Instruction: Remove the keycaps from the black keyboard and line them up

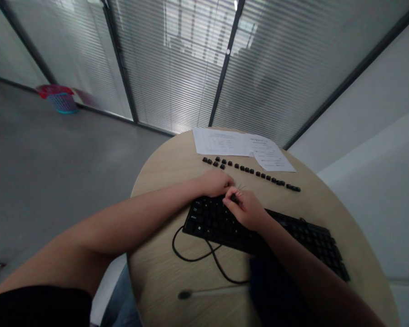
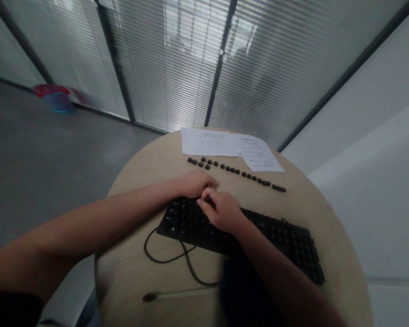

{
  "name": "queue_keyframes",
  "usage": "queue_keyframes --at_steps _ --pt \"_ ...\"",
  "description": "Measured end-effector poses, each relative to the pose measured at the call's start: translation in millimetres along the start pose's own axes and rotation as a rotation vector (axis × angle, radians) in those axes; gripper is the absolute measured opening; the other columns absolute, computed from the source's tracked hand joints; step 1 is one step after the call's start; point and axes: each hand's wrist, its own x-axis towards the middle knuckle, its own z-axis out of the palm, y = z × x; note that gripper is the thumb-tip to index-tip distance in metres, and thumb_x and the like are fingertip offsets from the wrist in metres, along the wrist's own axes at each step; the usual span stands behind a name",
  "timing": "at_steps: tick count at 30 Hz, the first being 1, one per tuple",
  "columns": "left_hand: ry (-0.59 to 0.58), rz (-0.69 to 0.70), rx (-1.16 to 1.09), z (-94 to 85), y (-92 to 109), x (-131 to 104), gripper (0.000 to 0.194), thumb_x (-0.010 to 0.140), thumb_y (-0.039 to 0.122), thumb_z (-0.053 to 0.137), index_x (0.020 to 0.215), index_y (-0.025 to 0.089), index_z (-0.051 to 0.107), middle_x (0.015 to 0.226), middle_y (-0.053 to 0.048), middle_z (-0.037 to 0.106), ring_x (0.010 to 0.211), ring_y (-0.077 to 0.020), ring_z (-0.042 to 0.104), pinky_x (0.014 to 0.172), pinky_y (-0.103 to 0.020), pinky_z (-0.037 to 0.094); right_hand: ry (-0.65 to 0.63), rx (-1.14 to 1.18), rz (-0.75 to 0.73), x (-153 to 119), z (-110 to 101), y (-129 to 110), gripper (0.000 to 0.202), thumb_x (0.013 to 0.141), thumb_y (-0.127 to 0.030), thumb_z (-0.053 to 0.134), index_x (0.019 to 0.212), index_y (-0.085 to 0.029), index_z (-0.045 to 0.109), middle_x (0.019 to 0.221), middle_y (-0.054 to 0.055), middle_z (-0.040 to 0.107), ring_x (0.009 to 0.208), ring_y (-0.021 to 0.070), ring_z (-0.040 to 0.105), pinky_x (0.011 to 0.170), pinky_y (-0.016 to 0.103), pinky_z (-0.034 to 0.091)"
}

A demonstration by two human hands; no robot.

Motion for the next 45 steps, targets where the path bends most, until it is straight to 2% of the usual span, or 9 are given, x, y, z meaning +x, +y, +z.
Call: queue_keyframes --at_steps 7,16,21,27,32,36,38,41,45 --pt "0.015 -0.013 0.02 2.1 -1.0 0.3 0.026 0.093 0.033 0.054 0.094 0.021 0.077 0.09 -0.008 0.078 0.081 -0.0231 0.069 0.064 -0.029 0.041 0.367 0.469 0.168 2.5 9.0 14.5 0.037 0.095 -0.059 0.05 0.081 -0.024 0.047 0.053 -0.007 0.051 0.04 0.0105 0.045 0.041 0.023 0.034" --pt "0.137 0.081 -0.048 -2.4 -5.6 0.2 0.026 0.096 0.032 0.054 0.093 0.019 0.076 0.09 -0.009 0.077 0.078 -0.022 0.068 0.069 -0.03 0.045 0.365 0.338 0.167 -19.5 -37.2 23.9 0.036 0.097 -0.057 0.052 0.09 -0.022 0.049 0.065 -0.005 0.057 0.047 0.009 0.051 0.044 0.021 0.04" --pt "0.232 0.223 -0.319 -13.0 9.4 -4.4 0.021 0.094 0.029 0.062 0.108 0.018 0.073 0.101 -0.006 0.077 0.085 -0.0175 0.069 0.08 -0.029 0.049 0.405 0.414 0.205 -29.3 -24.3 40.6 0.04 0.095 -0.062 0.051 0.091 -0.023 0.047 0.068 -0.004 0.058 0.045 0.0088 0.05 0.039 0.02 0.036" --pt "0.143 0.18 -0.354 -17.4 22.4 -9.7 0.018 0.088 0.022 0.069 0.105 0.019 0.075 0.09 -0.004 0.078 0.08 -0.0169 0.07 0.076 -0.028 0.051 0.357 0.473 0.201 -32.0 -11.1 42.7 0.038 0.098 -0.06 0.047 0.092 -0.022 0.049 0.06 -0.005 0.057 0.042 0.0096 0.048 0.039 0.02 0.038" --pt "0.082 0.133 -0.522 -16.2 12.4 -9.1 0.015 0.085 0.025 0.073 0.099 0.018 0.076 0.087 -0.002 0.078 0.076 -0.0147 0.07 0.071 -0.024 0.051 0.332 0.431 0.2 -31.5 -15.5 35.1 0.038 0.098 -0.058 0.047 0.09 -0.021 0.051 0.059 -0.004 0.057 0.042 0.0094 0.049 0.041 0.021 0.037" --pt "0.111 0.098 -0.627 -18.9 -7.9 -7.9 0.017 0.085 0.03 0.073 0.095 0.016 0.075 0.087 -0.004 0.078 0.075 -0.0147 0.069 0.071 -0.025 0.053 0.422 0.445 0.227 -30.3 -15.8 35.0 0.036 0.097 -0.058 0.048 0.089 -0.022 0.049 0.058 -0.005 0.055 0.042 0.0101 0.049 0.038 0.021 0.036" --pt "0.197 0.064 -0.565 -23.6 -19.3 -3.9 0.017 0.086 0.03 0.072 0.096 0.017 0.075 0.09 -0.004 0.078 0.08 -0.016 0.069 0.076 -0.028 0.054 0.465 0.468 0.24 -29.6 -14.9 36.3 0.036 0.097 -0.058 0.048 0.089 -0.023 0.048 0.057 -0.006 0.053 0.04 0.0104 0.048 0.038 0.021 0.036" --pt "0.287 0.035 -0.284 -29.7 -33.3 9.7 0.015 0.086 0.027 0.071 0.098 0.02 0.075 0.096 -0.005 0.077 0.09 -0.0194 0.068 0.085 -0.033 0.052 0.462 0.484 0.235 -28.9 -13.5 37.7 0.036 0.097 -0.058 0.049 0.091 -0.023 0.05 0.058 -0.006 0.053 0.04 0.0107 0.047 0.038 0.022 0.036" --pt "0.23 0.071 0.083 -25.4 -44.5 33.2 0.015 0.086 0.025 0.069 0.098 0.022 0.076 0.092 -0.006 0.076 0.092 -0.0227 0.067 0.088 -0.036 0.049 0.455 0.438 0.209 -29.3 -13.0 37.9 0.034 0.097 -0.057 0.05 0.091 -0.023 0.052 0.059 -0.005 0.054 0.041 0.0117 0.048 0.04 0.024 0.037"
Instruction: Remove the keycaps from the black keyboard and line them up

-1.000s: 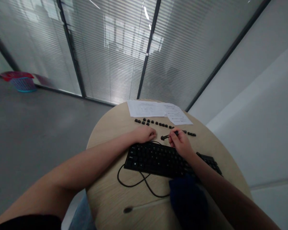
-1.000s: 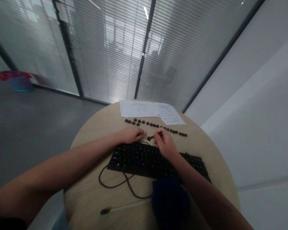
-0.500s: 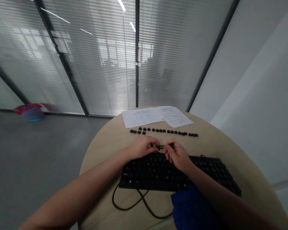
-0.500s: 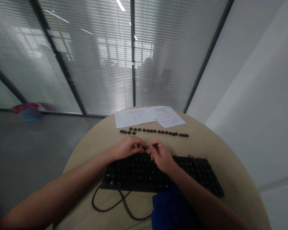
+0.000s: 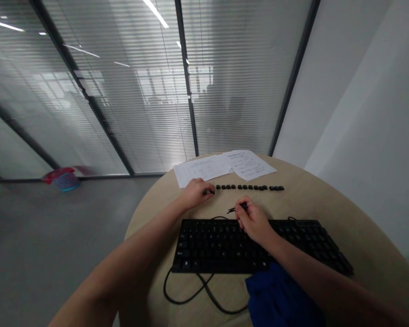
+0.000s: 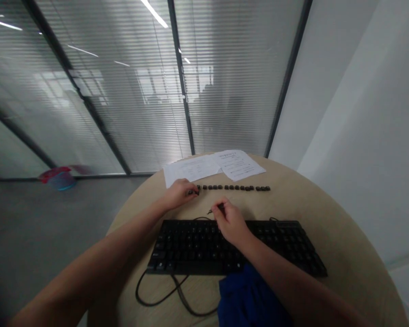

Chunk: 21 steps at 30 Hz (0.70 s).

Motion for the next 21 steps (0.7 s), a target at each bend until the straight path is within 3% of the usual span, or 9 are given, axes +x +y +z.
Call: queue_keyframes --at_steps 6,21 --pt "-0.031 0.07 0.191 17.1 -8.3 7.5 0.015 0.087 0.029 0.067 0.099 0.023 0.074 0.088 -0.006 0.074 0.095 -0.0251 0.065 0.095 -0.041 0.042 0.007 -0.058 -0.01 -0.3 -0.4 -0.6 0.027 0.097 -0.049 0.053 0.089 -0.023 0.054 0.056 -0.005 0.051 0.043 0.013 0.049 0.044 0.025 0.039" --pt "-0.091 0.013 0.181 15.0 -18.3 5.9 0.019 0.087 0.031 0.067 0.103 0.022 0.072 0.095 -0.009 0.073 0.098 -0.0273 0.063 0.092 -0.041 0.039 0.0 -0.108 -0.014 -2.1 -2.3 -5.7 0.021 0.095 -0.042 0.054 0.085 -0.023 0.055 0.051 -0.007 0.045 0.044 0.0139 0.047 0.046 0.026 0.037"
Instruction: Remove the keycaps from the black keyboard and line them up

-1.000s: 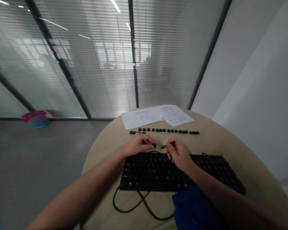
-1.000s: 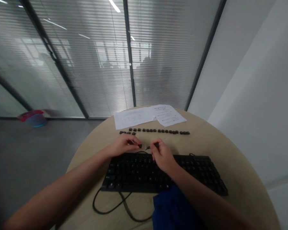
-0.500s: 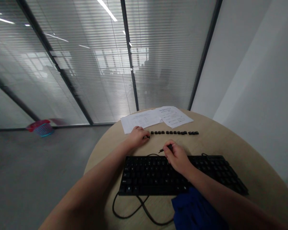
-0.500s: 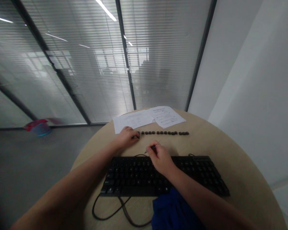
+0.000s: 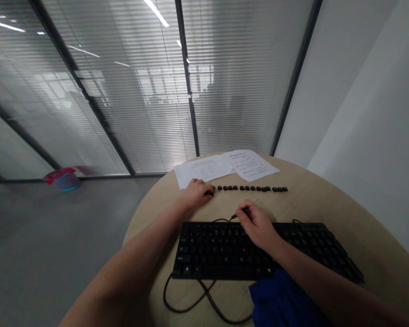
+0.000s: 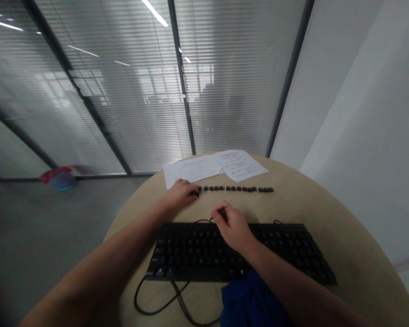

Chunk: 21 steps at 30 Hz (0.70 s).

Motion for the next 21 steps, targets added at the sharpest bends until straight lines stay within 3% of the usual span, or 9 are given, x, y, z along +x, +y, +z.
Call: queue_keyframes --at_steps 14,21 --pt "-0.038 0.042 0.157 -6.9 4.6 0.9 0.02 0.089 0.034 0.067 0.104 0.022 0.071 0.087 -0.009 0.072 0.09 -0.0262 0.065 0.085 -0.038 0.038 -0.009 0.029 0.011 -0.7 -0.5 -1.6 0.027 0.095 -0.048 0.054 0.087 -0.023 0.056 0.054 -0.005 0.048 0.045 0.0143 0.048 0.045 0.026 0.039" --pt "0.02 -0.061 0.129 -16.7 -3.1 -2.2 0.016 0.092 0.032 0.065 0.103 0.022 0.071 0.091 -0.008 0.074 0.092 -0.0256 0.067 0.085 -0.038 0.04 -0.006 0.023 -0.015 -0.5 0.8 1.7 0.024 0.095 -0.045 0.053 0.086 -0.022 0.056 0.053 -0.006 0.045 0.044 0.0126 0.045 0.045 0.025 0.037"
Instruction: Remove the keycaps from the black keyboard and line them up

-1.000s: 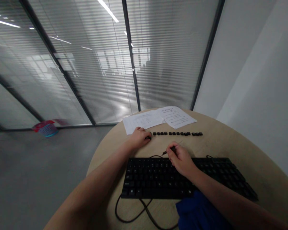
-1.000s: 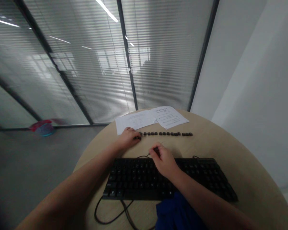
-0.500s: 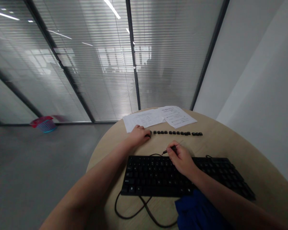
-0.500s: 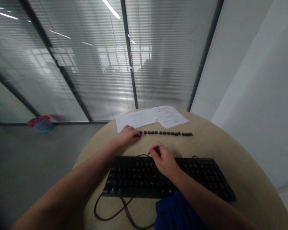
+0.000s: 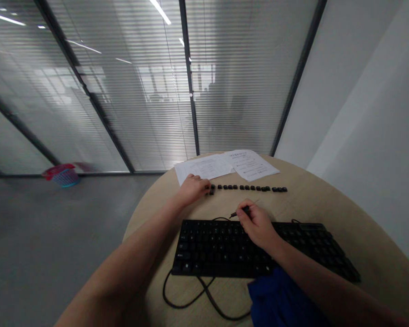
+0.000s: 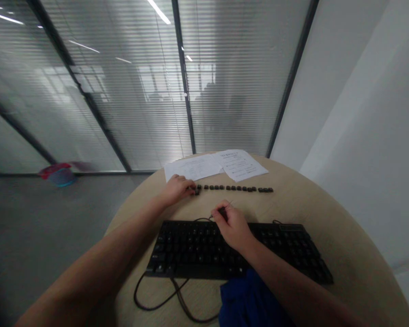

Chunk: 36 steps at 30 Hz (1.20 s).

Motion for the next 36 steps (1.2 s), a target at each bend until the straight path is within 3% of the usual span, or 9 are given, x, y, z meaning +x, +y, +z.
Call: queue_keyframes --at_steps 5,8,10,13,18,21,25,30,36 --pt "0.197 -0.284 -0.066 -12.5 -19.7 -11.1 0.02 0.098 0.032 0.055 0.102 0.02 0.071 0.098 -0.008 0.076 0.091 -0.0229 0.067 0.082 -0.034 0.043 -0.001 0.006 -0.004 -1.0 0.1 1.7 0.024 0.096 -0.044 0.054 0.087 -0.022 0.056 0.054 -0.006 0.046 0.045 0.0128 0.047 0.046 0.025 0.038" --pt "0.252 -0.369 -0.131 -26.8 -22.5 -19.3 0.025 0.099 0.036 0.053 0.1 0.02 0.071 0.097 -0.008 0.076 0.085 -0.0213 0.066 0.076 -0.032 0.044 0.003 0.013 0.013 -0.5 -0.4 2.3 0.025 0.095 -0.046 0.055 0.086 -0.023 0.055 0.056 -0.005 0.048 0.045 0.0128 0.047 0.045 0.025 0.038" --pt "0.19 -0.324 -0.195 -37.4 -15.2 -23.0 0.025 0.097 0.038 0.054 0.097 0.021 0.072 0.091 -0.007 0.075 0.078 -0.0194 0.065 0.072 -0.03 0.043 0.006 0.023 0.025 0.2 -0.4 3.9 0.027 0.095 -0.049 0.055 0.087 -0.023 0.055 0.057 -0.005 0.049 0.045 0.0125 0.046 0.044 0.025 0.037" --pt "-0.057 -0.09 -0.32 -45.7 13.1 -25.5 0.026 0.096 0.038 0.055 0.091 0.021 0.074 0.081 -0.004 0.074 0.069 -0.0173 0.063 0.066 -0.028 0.042 0.02 0.046 0.049 1.0 0.3 7.1 0.03 0.094 -0.053 0.054 0.087 -0.023 0.053 0.058 -0.005 0.05 0.045 0.012 0.045 0.044 0.024 0.036" --pt "-0.258 0.038 -0.286 -30.5 79.9 -26.8 0.042 0.1 0.041 0.047 0.082 0.017 0.076 0.085 -0.012 0.076 0.073 -0.0226 0.068 0.067 -0.032 0.046 0.026 0.083 0.088 1.0 0.4 8.6 0.034 0.095 -0.056 0.054 0.089 -0.023 0.051 0.057 -0.006 0.051 0.043 0.0106 0.044 0.043 0.024 0.035" --pt "-0.31 0.058 -0.275 -19.6 100.9 -26.6 0.045 0.102 0.042 0.041 0.089 0.017 0.077 0.089 -0.013 0.077 0.079 -0.0252 0.07 0.068 -0.033 0.048 0.029 0.124 0.098 2.1 -2.1 2.4 0.039 0.093 -0.061 0.055 0.086 -0.023 0.049 0.056 -0.006 0.05 0.042 0.01 0.043 0.041 0.023 0.033" --pt "-0.287 0.097 -0.278 -13.4 102.0 -24.7 0.045 0.101 0.041 0.04 0.091 0.018 0.078 0.091 -0.012 0.078 0.081 -0.0255 0.071 0.069 -0.033 0.048 -0.066 0.187 0.148 4.3 -3.5 -14.7 0.043 0.092 -0.064 0.053 0.081 -0.024 0.046 0.056 -0.006 0.05 0.041 0.0093 0.042 0.04 0.023 0.031" --pt "-0.304 0.109 -0.31 -9.0 96.1 -21.6 0.042 0.099 0.04 0.043 0.095 0.02 0.079 0.093 -0.013 0.078 0.083 -0.0277 0.071 0.067 -0.033 0.047 -0.314 0.081 0.148 0.1 6.1 -28.5 0.029 0.095 -0.05 0.054 0.087 -0.022 0.052 0.061 -0.005 0.053 0.048 0.0098 0.045 0.046 0.023 0.034" --pt "-0.315 0.075 -0.422 -5.0 91.5 -18.2 0.037 0.097 0.04 0.047 0.094 0.022 0.079 0.092 -0.01 0.078 0.08 -0.0245 0.068 0.064 -0.031 0.043 -0.336 0.002 0.065 -4.9 12.4 -23.7 0.017 0.1 -0.036 0.049 0.089 -0.023 0.05 0.065 -0.004 0.054 0.052 0.0107 0.046 0.053 0.025 0.038"
